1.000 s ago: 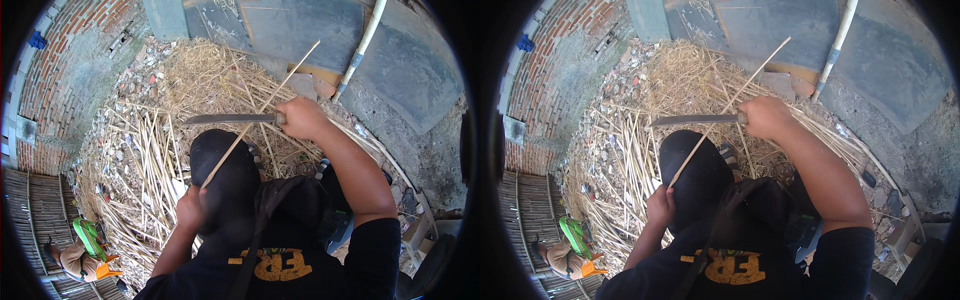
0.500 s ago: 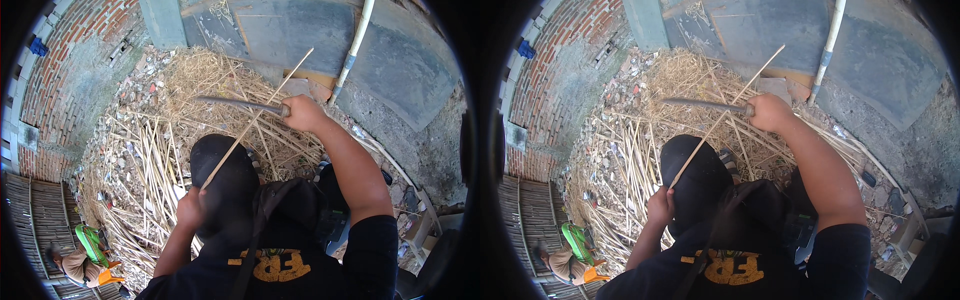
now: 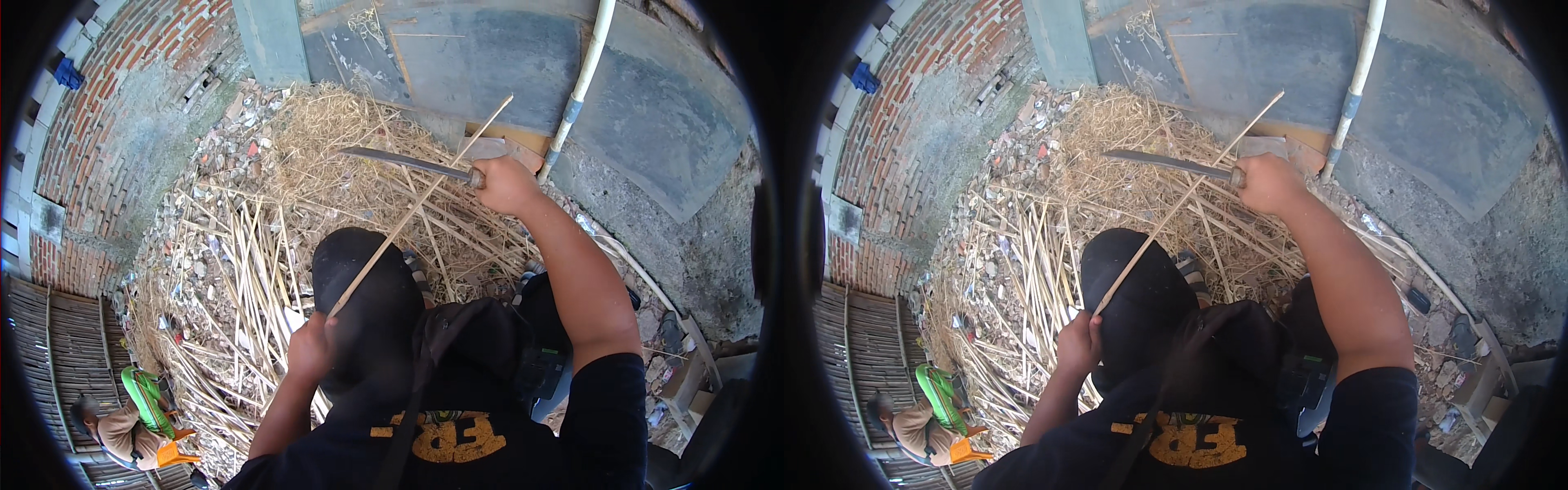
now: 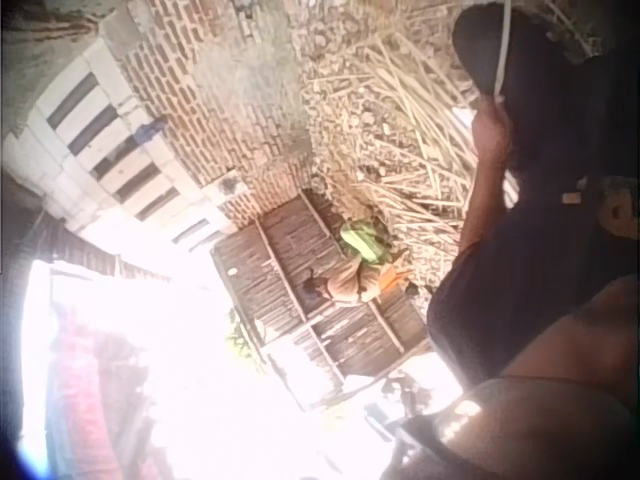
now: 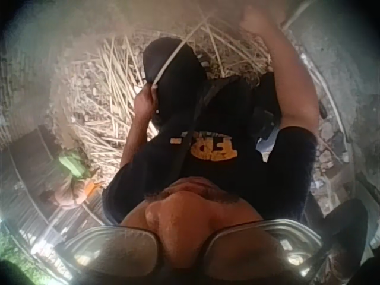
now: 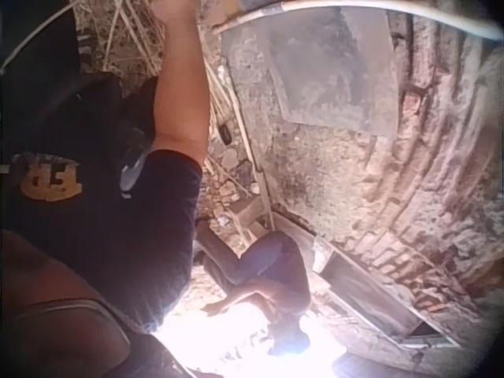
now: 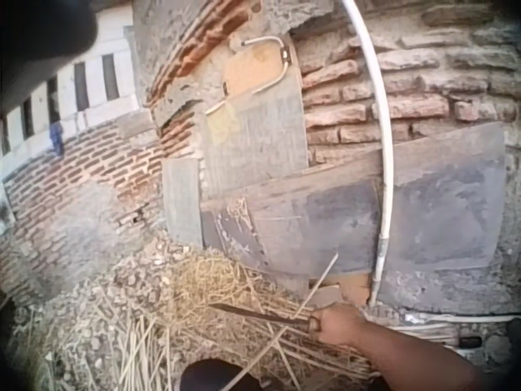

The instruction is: The person scrapes a bamboo strip using a blade, smoothing its surface while holding the strip against their leg for support.

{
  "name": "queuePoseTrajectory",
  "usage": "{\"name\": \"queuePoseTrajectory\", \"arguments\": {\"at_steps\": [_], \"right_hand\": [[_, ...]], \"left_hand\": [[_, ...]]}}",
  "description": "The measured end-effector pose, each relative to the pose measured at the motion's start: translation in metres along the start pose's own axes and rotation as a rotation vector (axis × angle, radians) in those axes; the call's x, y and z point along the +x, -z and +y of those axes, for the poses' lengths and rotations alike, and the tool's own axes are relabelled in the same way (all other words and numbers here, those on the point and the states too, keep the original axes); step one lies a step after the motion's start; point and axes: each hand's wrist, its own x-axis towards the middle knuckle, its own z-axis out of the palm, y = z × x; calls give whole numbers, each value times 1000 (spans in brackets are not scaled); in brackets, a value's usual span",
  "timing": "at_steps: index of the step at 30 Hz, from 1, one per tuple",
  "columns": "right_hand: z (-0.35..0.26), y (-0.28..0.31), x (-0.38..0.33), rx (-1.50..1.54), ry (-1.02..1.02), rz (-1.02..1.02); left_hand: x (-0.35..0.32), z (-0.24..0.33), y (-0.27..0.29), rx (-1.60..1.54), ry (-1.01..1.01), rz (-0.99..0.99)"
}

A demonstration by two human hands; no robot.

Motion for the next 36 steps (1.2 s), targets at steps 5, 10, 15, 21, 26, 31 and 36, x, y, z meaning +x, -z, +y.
{"name": "queuePoseTrajectory", "arguments": {"at_steps": [5, 10, 15, 21, 26, 31, 36], "right_hand": [[-35, 6, -8, -57, 84, -157], [8, 3, 1, -26, 7, -29], [-16, 12, -6, -54, -29, -17], [17, 4, 3, -11, 32, -69], [16, 15, 3, -125, -26, 37], [-29, 15, -11, -76, 162, -124], [3, 6, 1, 41, 63, -47]], "left_hand": [[-3, -7, -3, -32, -33, 40], [1, 2, -5, -47, -50, 90], [-1, -4, -1, 4, -33, 36], [2, 1, -6, -17, -47, 70], [1, 1, 1, 54, -15, 40], [3, -8, -2, 17, -10, 2], [9, -4, 3, -96, -58, 9]]}}
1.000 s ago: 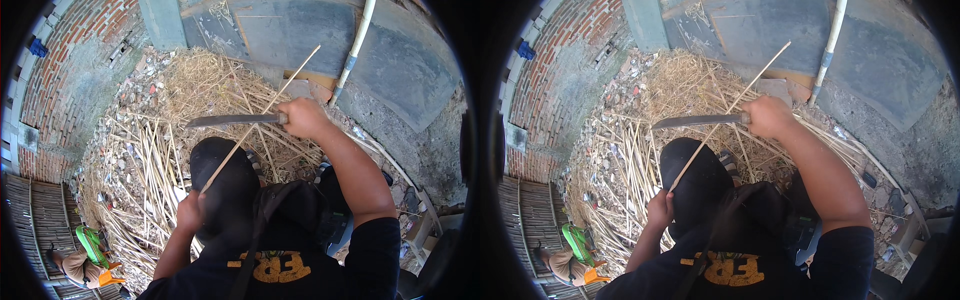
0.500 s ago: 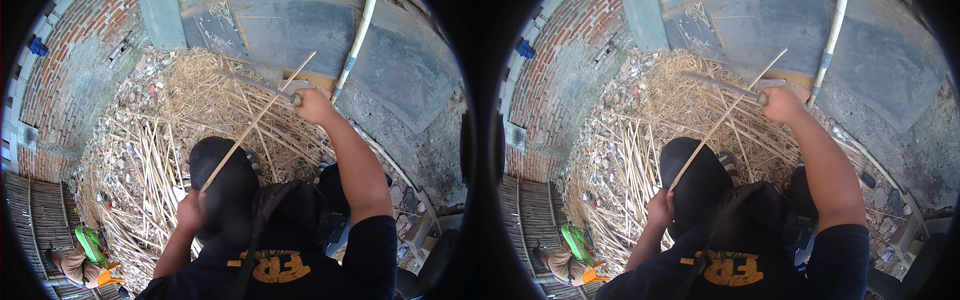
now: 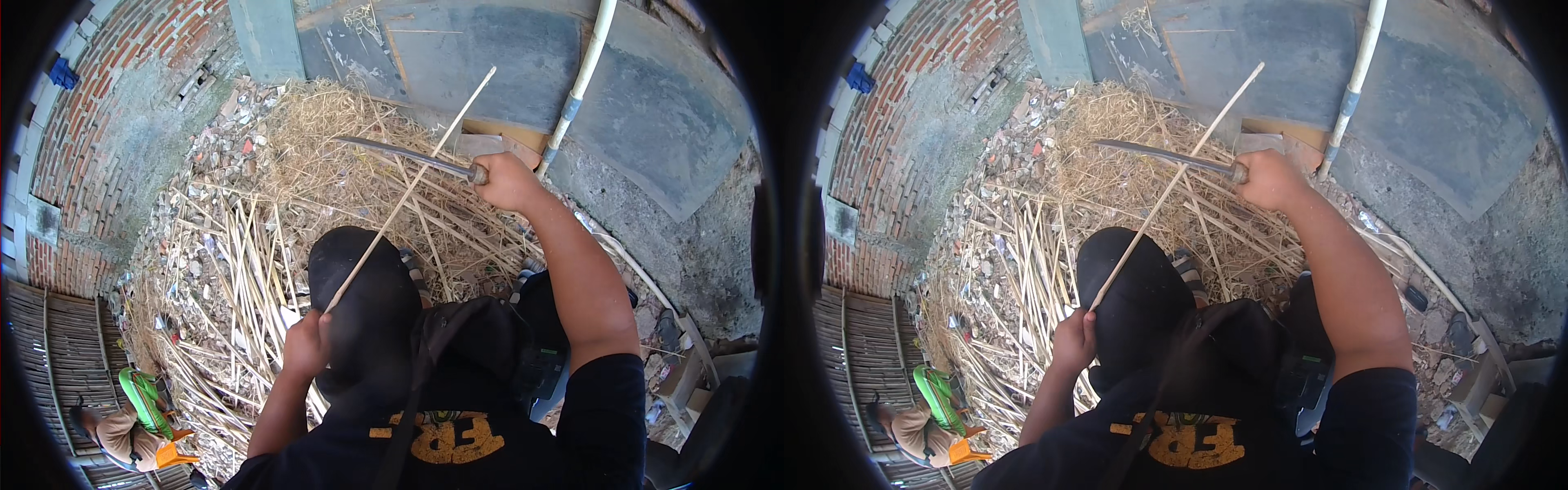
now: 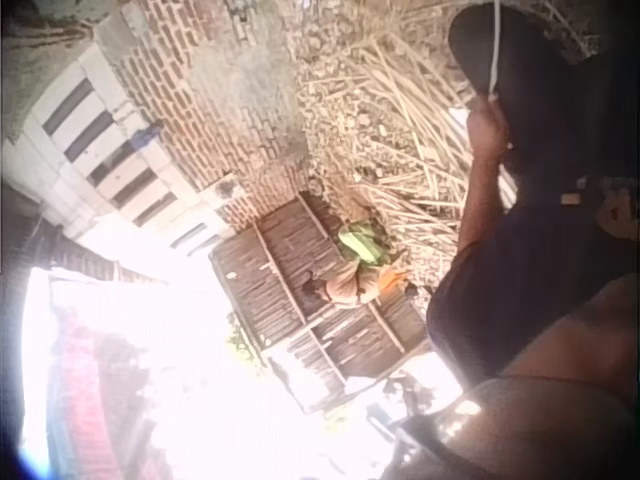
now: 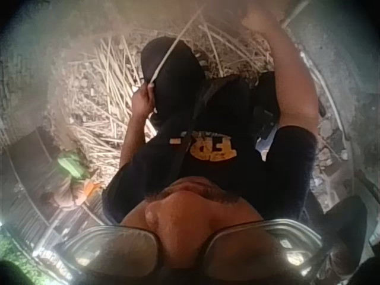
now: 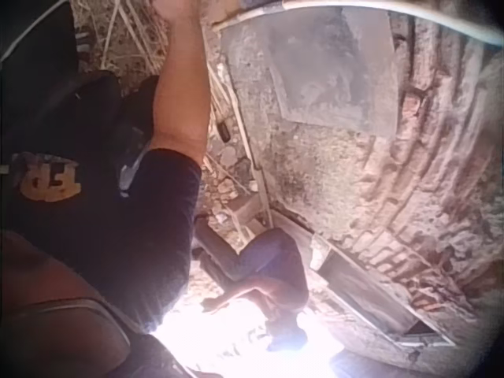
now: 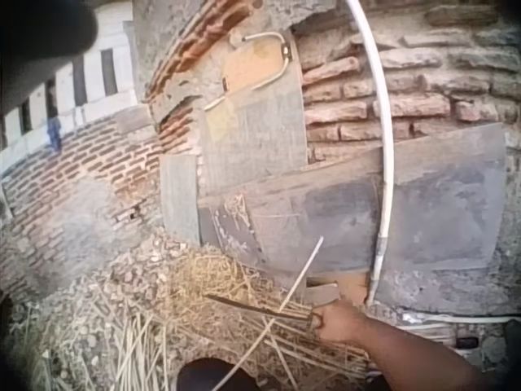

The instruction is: The person scrapes a bamboo strip using a blade, smoothing its surface while holding the strip against their leg for support.

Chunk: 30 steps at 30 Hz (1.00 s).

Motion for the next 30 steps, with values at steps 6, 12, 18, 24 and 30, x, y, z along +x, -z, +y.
{"name": "queuePoseTrajectory", "arguments": {"at_steps": [6, 12, 18, 24, 30], "right_hand": [[-44, 6, -9, -81, 15, -25], [-7, 2, 5, -59, -118, -5], [-34, 8, -5, -68, 40, -62], [-2, 3, 4, -25, -39, -41], [-35, 5, -6, 15, -5, 6]], "left_hand": [[-7, 0, -2, 15, 34, 19], [-1, 0, -4, 38, -20, 43], [-6, 1, 0, 63, 39, 30], [0, 3, -5, 82, 37, 45], [-6, -1, -2, 43, 32, 49]]}}
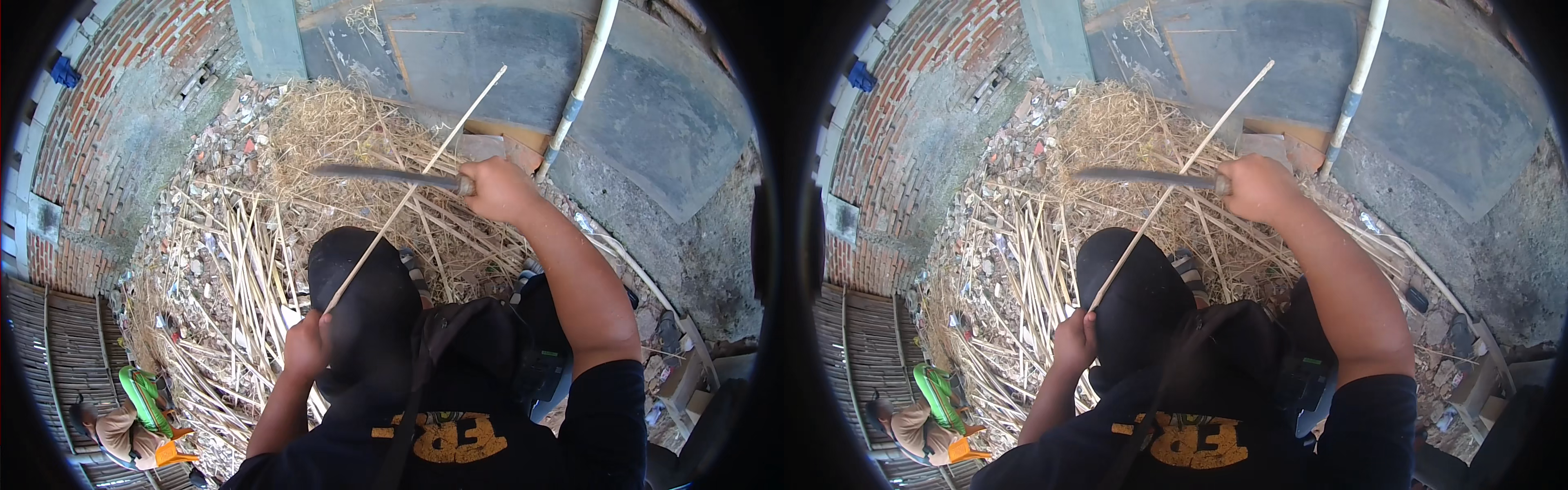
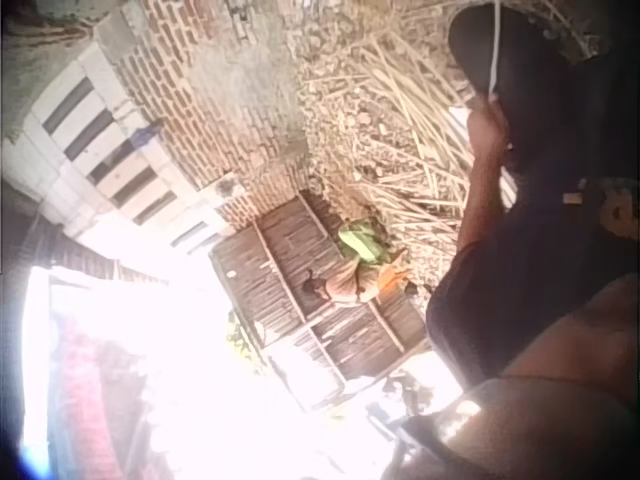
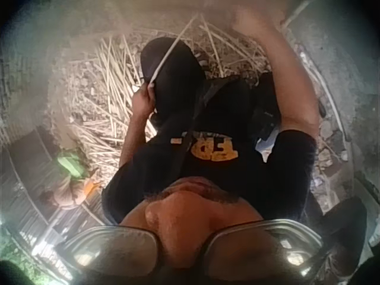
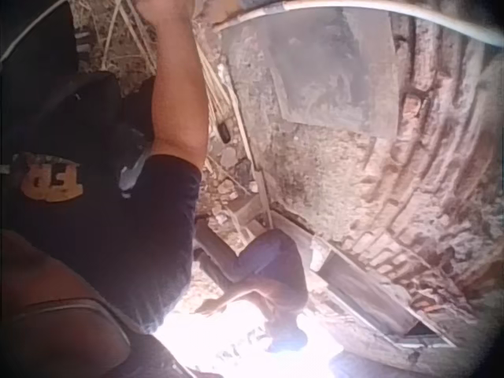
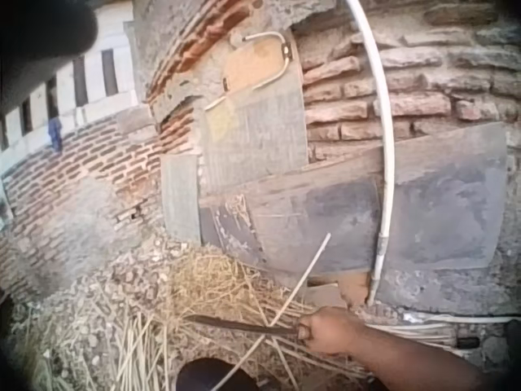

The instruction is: The person scrapes a bamboo strip using a blade, smoothing its surface while holding the strip against their leg for support.

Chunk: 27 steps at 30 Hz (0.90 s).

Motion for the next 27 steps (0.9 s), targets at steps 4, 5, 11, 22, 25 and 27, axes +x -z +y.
{"name": "queuePoseTrajectory", "arguments": {"at_steps": [4, 5, 11, 22, 25, 27], "right_hand": [[10, 2, 8, -156, -21, -95], [27, 2, 9, -26, -120, -43], [31, 0, 8, -68, -35, 52], [37, 15, 5, -192, -92, 65], [12, 19, -4, -178, -46, -41], [-6, 20, -9, -308, 46, -169]], "left_hand": [[-1, -1, -5, 40, -7, 5], [0, 0, -5, 41, -10, -8], [3, 1, 0, 49, 25, -28], [1, -1, 4, 101, -12, 11], [-13, -2, 9, 67, 2, -19], [-23, -7, 6, 67, 36, -46]]}}
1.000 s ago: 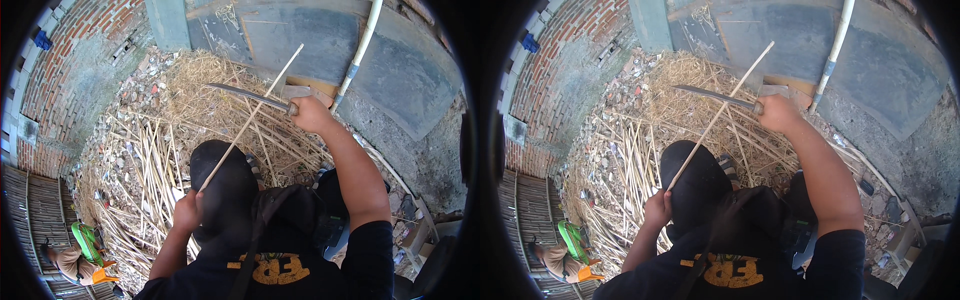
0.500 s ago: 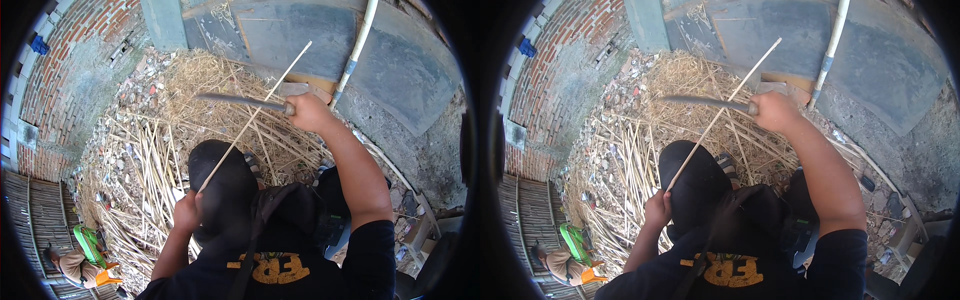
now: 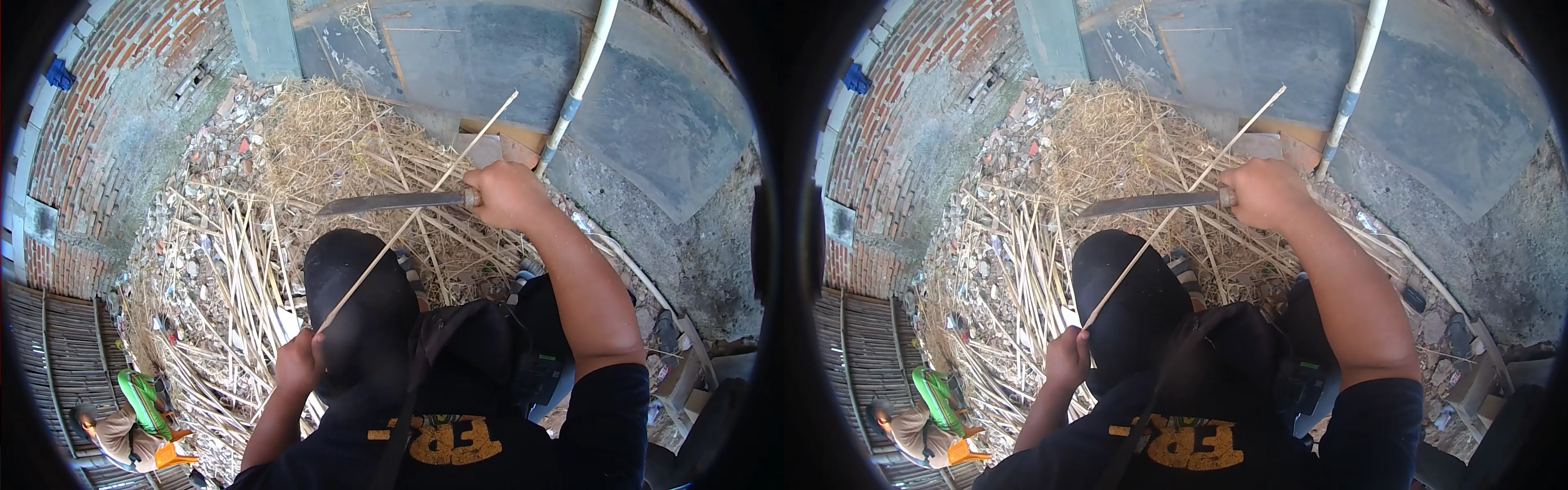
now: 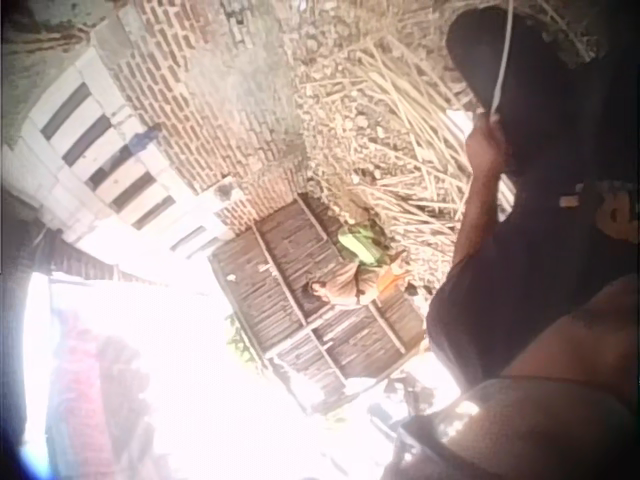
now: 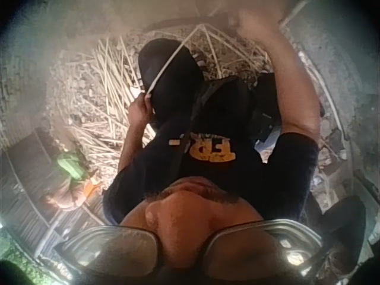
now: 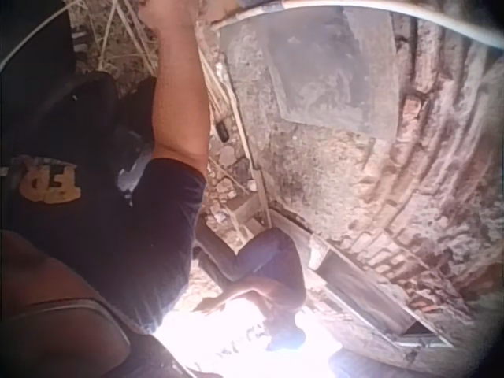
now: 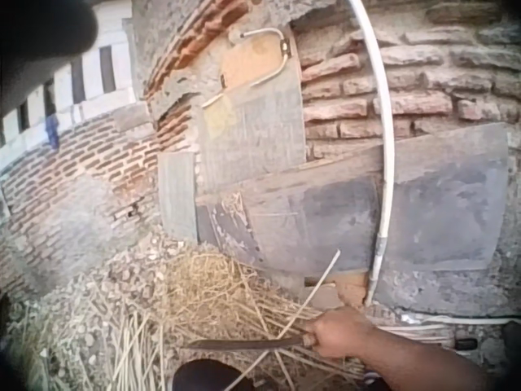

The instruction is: The person scrapes a bamboo strip using a blade, smoothing its surface while holding the strip against their leg for support.

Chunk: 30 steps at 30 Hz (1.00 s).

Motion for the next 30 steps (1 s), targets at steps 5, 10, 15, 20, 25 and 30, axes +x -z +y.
{"name": "queuePoseTrajectory", "arguments": {"at_steps": [5, 10, 15, 20, 25, 30], "right_hand": [[47, -34, 17, 215, -61, 179], [7, -10, 4, 123, -23, 120], [50, -24, 11, 137, -80, 181], [35, -14, 5, 96, -47, 272], [27, -15, 10, 132, -53, 37], [45, -16, 11, 90, -89, 176]], "left_hand": [[-3, -5, -5, -7, 4, -1], [-9, -10, -8, 18, 3, 24], [-9, -14, -8, 26, -80, 77], [-14, -16, 2, 25, -70, 36], [-23, -30, 5, 1, -83, 43], [-18, -27, 11, 52, -87, 59]]}}
